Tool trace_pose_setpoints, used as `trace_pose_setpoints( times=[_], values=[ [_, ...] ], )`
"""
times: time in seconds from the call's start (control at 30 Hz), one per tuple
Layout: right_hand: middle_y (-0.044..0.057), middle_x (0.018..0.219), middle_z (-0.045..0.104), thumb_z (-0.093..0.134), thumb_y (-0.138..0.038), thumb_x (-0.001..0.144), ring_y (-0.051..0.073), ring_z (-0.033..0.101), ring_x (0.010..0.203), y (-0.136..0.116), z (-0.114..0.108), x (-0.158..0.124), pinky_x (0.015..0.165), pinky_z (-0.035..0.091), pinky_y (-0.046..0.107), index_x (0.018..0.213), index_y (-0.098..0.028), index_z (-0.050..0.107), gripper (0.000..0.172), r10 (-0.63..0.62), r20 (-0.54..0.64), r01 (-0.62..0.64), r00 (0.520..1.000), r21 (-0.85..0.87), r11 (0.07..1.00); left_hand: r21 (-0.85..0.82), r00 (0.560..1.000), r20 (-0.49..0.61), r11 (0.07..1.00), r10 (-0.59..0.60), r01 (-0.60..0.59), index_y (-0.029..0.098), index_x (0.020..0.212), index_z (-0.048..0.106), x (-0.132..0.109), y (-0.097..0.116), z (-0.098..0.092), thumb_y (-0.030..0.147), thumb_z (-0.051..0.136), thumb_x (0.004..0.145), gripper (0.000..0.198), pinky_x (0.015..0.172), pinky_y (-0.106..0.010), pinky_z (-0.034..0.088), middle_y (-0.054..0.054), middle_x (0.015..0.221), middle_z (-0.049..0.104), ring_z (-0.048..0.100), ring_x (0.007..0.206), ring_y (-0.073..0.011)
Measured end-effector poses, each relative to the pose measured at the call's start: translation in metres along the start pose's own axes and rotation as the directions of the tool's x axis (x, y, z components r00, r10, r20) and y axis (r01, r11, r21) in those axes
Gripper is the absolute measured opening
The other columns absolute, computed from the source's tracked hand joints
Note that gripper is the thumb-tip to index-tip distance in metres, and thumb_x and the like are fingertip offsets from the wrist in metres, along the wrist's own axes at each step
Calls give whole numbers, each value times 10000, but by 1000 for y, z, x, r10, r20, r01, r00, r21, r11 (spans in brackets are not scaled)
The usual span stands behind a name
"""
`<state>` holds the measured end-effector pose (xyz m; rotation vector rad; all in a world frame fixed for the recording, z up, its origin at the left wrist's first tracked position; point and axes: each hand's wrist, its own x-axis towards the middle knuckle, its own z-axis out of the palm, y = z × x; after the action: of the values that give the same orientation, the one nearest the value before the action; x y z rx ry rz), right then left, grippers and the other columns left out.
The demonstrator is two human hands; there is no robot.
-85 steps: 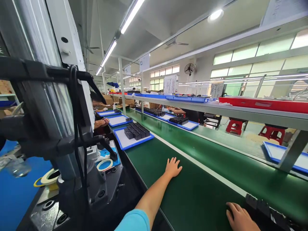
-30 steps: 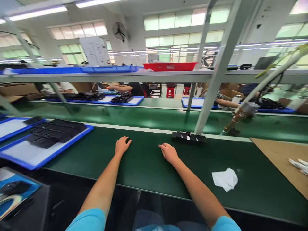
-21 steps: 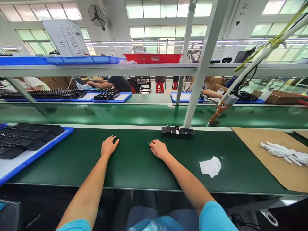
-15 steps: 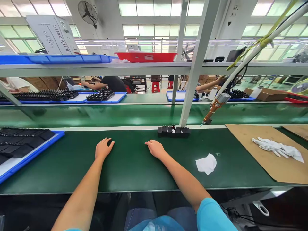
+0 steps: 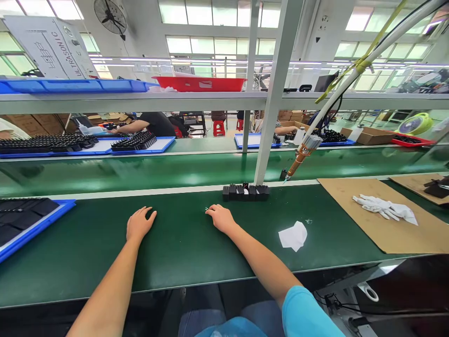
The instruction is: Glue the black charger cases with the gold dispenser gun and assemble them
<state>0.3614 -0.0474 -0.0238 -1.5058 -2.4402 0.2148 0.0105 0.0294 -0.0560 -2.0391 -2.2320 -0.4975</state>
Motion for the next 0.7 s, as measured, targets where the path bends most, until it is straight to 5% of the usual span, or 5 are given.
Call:
trace_pose_setpoints(
  times=[0.5, 0.7],
  values=[
    [82, 1191, 619, 558, -304, 946, 207, 612, 1069, -1, 0, 0, 903, 536, 419, 1192, -172, 594, 281, 9, -43, -5, 999, 97, 995, -10, 999, 20, 1000, -29, 29, 115, 1253, 622, 1, 0, -1, 424, 398, 902, 519, 1104, -416, 378, -137, 1396, 561, 487, 1317, -284],
    [60, 1108, 653, 537, -279, 957, 174, 635, 994, -7, -25, -2, 855, 550, 368, 1114, -168, 627, 212, 97, -237, -40, 967, 234, 971, -33, 999, 28, 999, -35, 36, 123, 1207, 653, -2, 2, -6, 395, 395, 891, 490, 1082, -425, 415, -126, 1371, 584, 509, 1295, -295]
  ],
)
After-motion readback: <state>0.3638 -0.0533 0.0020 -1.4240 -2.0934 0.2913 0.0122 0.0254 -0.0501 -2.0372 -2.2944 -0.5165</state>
